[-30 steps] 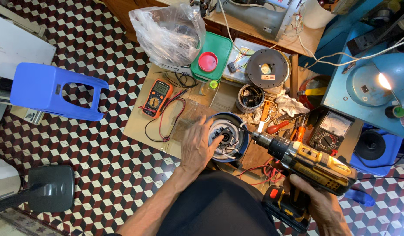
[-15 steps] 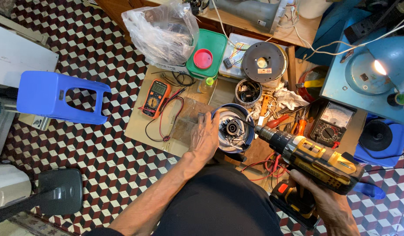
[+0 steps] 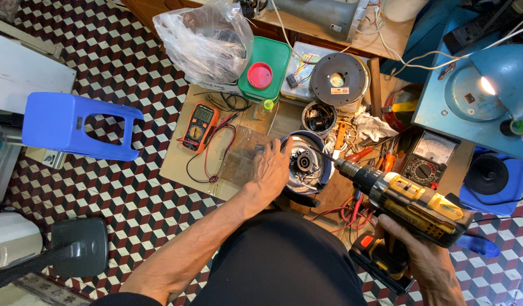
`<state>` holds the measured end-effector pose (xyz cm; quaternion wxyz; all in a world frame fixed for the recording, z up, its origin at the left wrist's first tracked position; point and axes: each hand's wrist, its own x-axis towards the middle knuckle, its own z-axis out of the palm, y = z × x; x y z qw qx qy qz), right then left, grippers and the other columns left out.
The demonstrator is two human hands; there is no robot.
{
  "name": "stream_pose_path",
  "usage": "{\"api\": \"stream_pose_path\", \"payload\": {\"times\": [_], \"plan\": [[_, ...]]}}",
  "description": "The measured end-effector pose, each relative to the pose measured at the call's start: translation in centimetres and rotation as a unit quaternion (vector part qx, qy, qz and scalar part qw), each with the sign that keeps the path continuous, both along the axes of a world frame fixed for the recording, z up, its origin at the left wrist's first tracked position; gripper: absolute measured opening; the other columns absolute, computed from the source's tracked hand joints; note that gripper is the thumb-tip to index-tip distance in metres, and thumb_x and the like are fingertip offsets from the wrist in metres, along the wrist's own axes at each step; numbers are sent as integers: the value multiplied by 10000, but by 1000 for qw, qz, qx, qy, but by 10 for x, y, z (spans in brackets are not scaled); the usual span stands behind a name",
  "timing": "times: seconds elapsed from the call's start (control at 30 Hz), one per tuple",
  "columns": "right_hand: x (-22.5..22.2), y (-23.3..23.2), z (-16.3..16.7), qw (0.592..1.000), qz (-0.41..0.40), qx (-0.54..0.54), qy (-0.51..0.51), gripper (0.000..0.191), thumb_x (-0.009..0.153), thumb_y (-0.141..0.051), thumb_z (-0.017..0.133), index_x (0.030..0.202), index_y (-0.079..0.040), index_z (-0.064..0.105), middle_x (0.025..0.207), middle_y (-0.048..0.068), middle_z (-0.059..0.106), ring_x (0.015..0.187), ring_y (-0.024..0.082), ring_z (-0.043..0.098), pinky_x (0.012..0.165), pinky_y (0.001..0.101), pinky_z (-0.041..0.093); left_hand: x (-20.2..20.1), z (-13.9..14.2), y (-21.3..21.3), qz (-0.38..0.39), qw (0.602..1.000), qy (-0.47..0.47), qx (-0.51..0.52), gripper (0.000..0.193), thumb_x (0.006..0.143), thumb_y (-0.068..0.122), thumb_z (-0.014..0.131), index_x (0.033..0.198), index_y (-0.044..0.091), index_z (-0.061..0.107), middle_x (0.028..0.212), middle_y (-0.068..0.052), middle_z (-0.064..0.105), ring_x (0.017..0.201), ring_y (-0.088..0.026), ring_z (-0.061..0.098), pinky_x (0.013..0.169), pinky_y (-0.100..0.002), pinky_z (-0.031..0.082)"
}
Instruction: The person disassembles a blue electric kettle using a cordless drill and a screwdriver, removes the base and handle, and tests the internal heating element with a multimeter. The person then reassembles the kettle and continues testing the electrical connections.
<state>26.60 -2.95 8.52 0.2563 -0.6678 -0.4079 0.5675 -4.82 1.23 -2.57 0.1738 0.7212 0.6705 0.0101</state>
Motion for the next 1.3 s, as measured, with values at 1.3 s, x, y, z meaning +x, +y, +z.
{"api": "stream_pose_path", "payload": {"times": [1.3], "plan": [[0, -2, -7, 999, -23, -26, -7, 321, 811, -231, 784, 1034, -11, 714, 821, 110, 740, 734, 220, 715, 657, 374, 574, -1, -6, 1, -46, 999, 10, 23, 586, 910, 106, 581, 1456, -52, 438, 1273, -250, 522, 1145, -381, 578, 873, -445, 566]]}}
